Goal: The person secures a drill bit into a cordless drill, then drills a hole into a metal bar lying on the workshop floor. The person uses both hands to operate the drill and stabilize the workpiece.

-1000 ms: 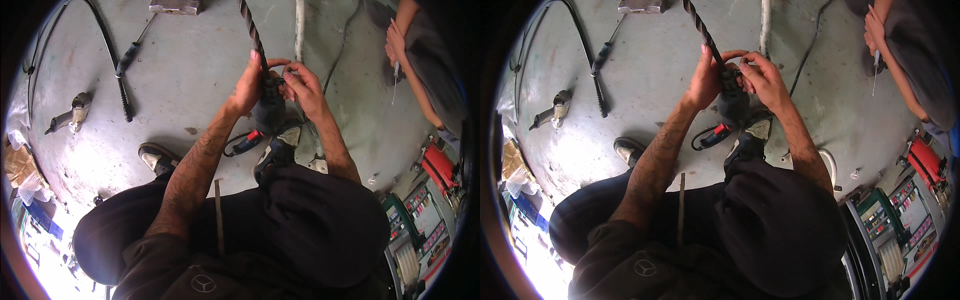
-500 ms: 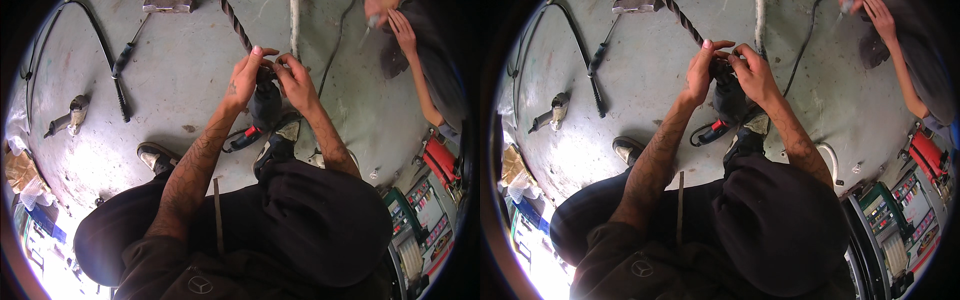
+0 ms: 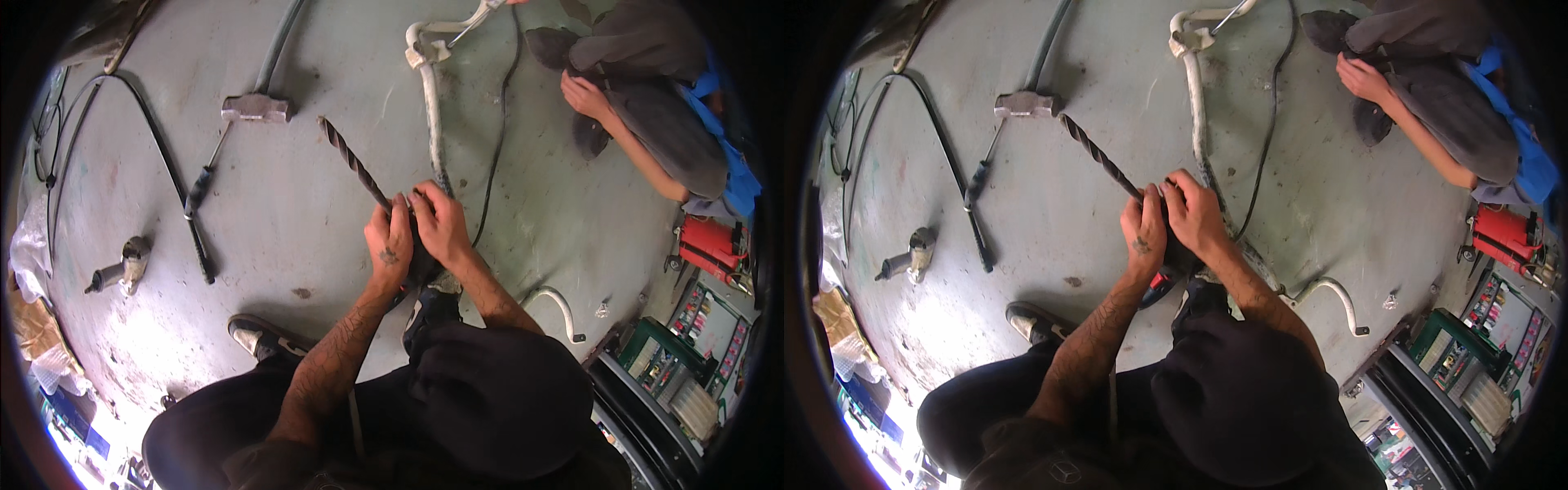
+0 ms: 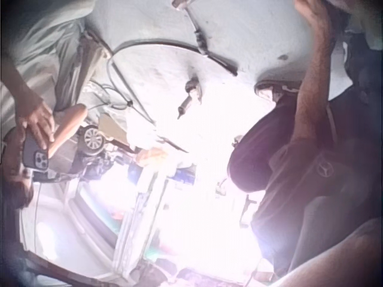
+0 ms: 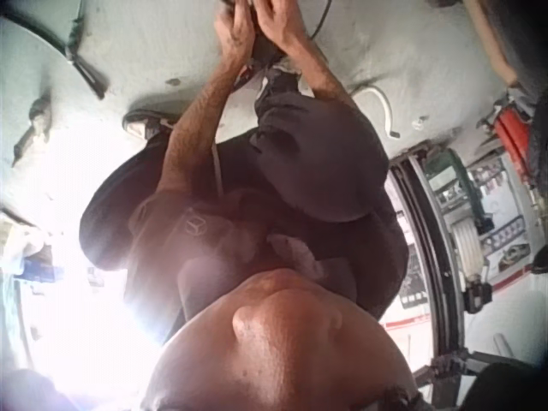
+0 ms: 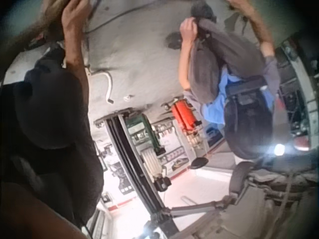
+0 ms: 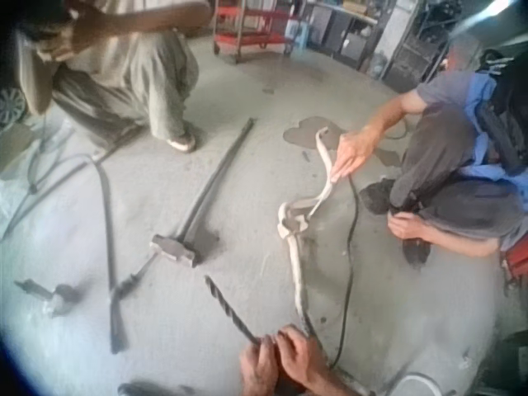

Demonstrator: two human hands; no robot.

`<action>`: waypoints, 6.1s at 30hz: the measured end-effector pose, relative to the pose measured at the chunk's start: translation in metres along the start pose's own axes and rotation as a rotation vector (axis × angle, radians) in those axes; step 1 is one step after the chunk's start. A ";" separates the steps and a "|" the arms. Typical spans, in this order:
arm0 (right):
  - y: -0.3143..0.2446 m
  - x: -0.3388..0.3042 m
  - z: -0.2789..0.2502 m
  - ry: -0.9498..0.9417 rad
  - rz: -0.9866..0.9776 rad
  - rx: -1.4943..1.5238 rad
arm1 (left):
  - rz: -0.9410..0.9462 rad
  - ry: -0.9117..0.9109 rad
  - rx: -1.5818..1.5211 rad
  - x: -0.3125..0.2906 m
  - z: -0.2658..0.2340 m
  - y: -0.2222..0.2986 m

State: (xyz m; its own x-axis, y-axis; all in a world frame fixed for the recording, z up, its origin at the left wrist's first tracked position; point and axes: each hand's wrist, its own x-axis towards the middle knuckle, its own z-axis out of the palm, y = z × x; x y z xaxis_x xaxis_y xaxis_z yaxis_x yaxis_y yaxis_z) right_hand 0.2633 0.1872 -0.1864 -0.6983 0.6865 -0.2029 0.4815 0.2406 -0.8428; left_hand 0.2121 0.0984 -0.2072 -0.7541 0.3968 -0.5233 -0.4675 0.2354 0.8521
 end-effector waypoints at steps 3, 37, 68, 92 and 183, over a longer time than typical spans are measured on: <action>-0.007 -0.006 0.004 0.083 -0.002 -0.043 | 0.004 0.001 0.014 0.000 0.003 0.004; -0.015 -0.028 -0.043 -0.203 0.364 0.471 | -0.157 -1.273 0.177 0.040 -0.034 0.031; -0.019 -0.071 -0.104 -0.396 0.330 -0.077 | 0.707 -0.653 0.464 -0.078 0.024 -0.030; -0.033 -0.018 -0.101 -0.437 0.291 0.220 | 0.172 -0.790 0.483 -0.051 0.008 0.049; -0.046 0.024 -0.030 0.193 -0.416 0.183 | 0.221 -0.227 0.614 0.059 -0.033 0.093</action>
State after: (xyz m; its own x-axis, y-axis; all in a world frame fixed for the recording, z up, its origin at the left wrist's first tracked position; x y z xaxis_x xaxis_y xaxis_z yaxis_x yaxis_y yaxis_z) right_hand 0.2402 0.2128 -0.1379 -0.6922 0.6768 0.2506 0.0696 0.4083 -0.9102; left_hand 0.1089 0.1150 -0.1595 -0.6549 0.6536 -0.3795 0.0827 0.5611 0.8236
